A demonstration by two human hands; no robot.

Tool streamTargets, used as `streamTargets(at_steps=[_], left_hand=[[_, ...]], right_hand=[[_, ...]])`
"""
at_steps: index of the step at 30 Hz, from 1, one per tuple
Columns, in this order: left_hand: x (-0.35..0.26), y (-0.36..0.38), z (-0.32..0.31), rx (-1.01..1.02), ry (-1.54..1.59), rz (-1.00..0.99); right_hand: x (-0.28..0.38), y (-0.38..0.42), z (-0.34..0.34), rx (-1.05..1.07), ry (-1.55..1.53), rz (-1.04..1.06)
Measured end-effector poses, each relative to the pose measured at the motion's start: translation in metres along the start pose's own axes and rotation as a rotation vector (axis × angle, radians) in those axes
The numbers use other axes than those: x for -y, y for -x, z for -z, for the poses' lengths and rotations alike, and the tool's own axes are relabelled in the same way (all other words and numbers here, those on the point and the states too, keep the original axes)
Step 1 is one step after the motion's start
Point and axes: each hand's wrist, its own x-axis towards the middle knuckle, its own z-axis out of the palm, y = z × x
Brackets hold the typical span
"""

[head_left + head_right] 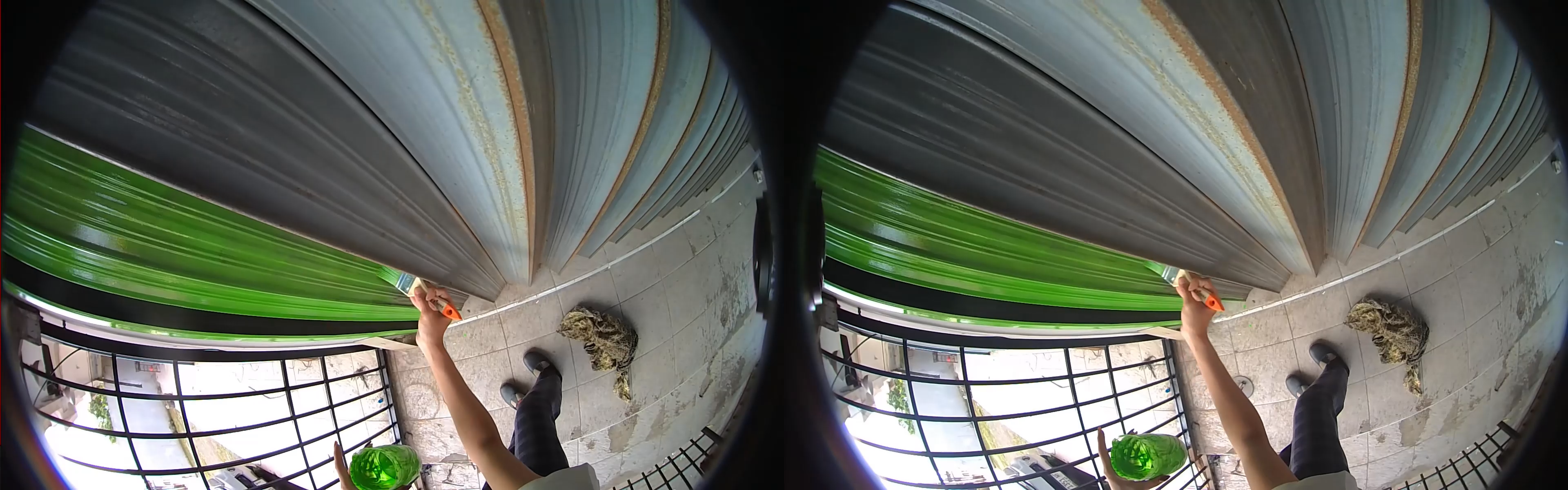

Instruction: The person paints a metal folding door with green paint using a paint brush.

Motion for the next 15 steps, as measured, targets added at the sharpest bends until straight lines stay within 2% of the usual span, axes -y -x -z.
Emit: streamTargets(at_steps=[2,4,6,8,10,12,14,15], left_hand=[[0.001,0.001,-0.001,0.0,-0.002,0.002],[0.0,0.002,-0.004,0.002,-0.004,-0.003],[-0.001,0.004,-0.006,-0.002,0.002,-0.015],[-0.003,0.005,-0.006,-0.009,0.012,-0.038],[-0.005,0.009,-0.008,-0.025,0.034,-0.06],[-0.009,0.014,-0.01,-0.051,0.059,-0.105],[-0.014,0.014,-0.017,-0.082,0.096,-0.167],[-0.017,0.015,-0.02,-0.094,0.092,-0.216]], right_hand=[[-0.033,-0.027,0.042,-0.022,-0.031,0.049],[-0.05,-0.047,0.082,-0.141,-0.012,0.027],[-0.069,-0.067,0.143,-0.225,0.468,0.2],[-0.034,-0.061,0.159,-0.225,0.738,0.232],[0.001,-0.051,0.173,-0.015,0.469,-0.03],[0.065,-0.023,0.154,0.122,0.478,-0.159],[0.134,0.01,0.109,0.133,0.55,-0.243],[0.172,0.026,0.079,0.236,0.566,-0.265]])
